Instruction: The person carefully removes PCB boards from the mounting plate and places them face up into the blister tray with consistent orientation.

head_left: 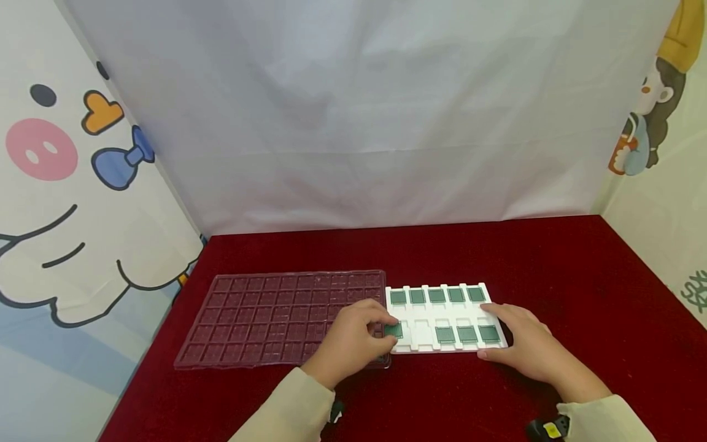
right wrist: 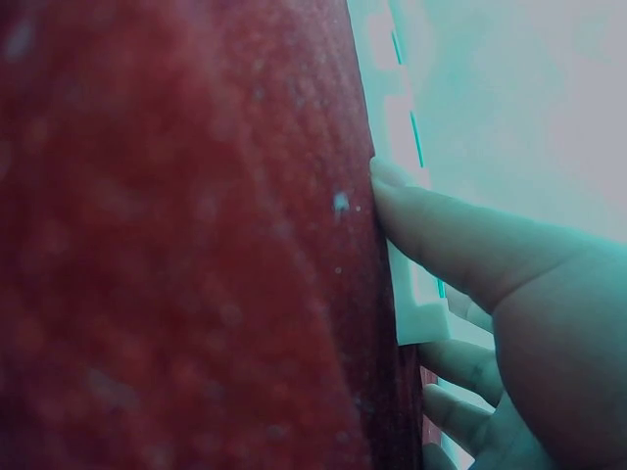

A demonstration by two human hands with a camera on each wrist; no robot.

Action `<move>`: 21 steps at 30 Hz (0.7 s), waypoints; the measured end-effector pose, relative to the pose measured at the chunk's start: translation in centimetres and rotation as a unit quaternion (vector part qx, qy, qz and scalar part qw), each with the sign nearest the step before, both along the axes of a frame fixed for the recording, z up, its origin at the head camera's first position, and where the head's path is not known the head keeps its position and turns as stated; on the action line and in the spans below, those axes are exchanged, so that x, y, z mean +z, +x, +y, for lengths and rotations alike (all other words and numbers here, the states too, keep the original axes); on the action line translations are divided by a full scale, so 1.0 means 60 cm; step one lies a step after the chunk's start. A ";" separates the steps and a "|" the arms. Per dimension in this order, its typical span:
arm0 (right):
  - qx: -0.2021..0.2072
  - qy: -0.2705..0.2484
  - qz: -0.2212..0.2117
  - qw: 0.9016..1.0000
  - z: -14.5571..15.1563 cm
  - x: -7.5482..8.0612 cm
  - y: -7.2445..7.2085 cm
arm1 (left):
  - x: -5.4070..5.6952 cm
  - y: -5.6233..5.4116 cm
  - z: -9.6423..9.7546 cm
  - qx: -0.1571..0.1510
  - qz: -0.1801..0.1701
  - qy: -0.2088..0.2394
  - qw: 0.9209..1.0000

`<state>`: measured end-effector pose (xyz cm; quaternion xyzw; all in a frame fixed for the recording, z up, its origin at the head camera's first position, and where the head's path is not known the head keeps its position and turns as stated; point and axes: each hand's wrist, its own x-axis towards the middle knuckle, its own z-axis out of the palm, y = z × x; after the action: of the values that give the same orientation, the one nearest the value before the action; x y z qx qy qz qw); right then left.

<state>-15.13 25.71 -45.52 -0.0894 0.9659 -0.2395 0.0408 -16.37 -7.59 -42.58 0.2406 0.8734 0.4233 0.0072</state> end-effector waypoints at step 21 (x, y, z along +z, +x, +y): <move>-0.001 0.001 0.004 1.000 0.001 0.001 0.002 | -0.005 0.002 -0.061 0.017 -0.003 -0.004 1.000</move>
<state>-15.00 25.75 -45.47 -0.0893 0.9663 -0.2387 0.0371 -16.27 -11.27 -42.91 0.2243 0.8791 0.4204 0.0036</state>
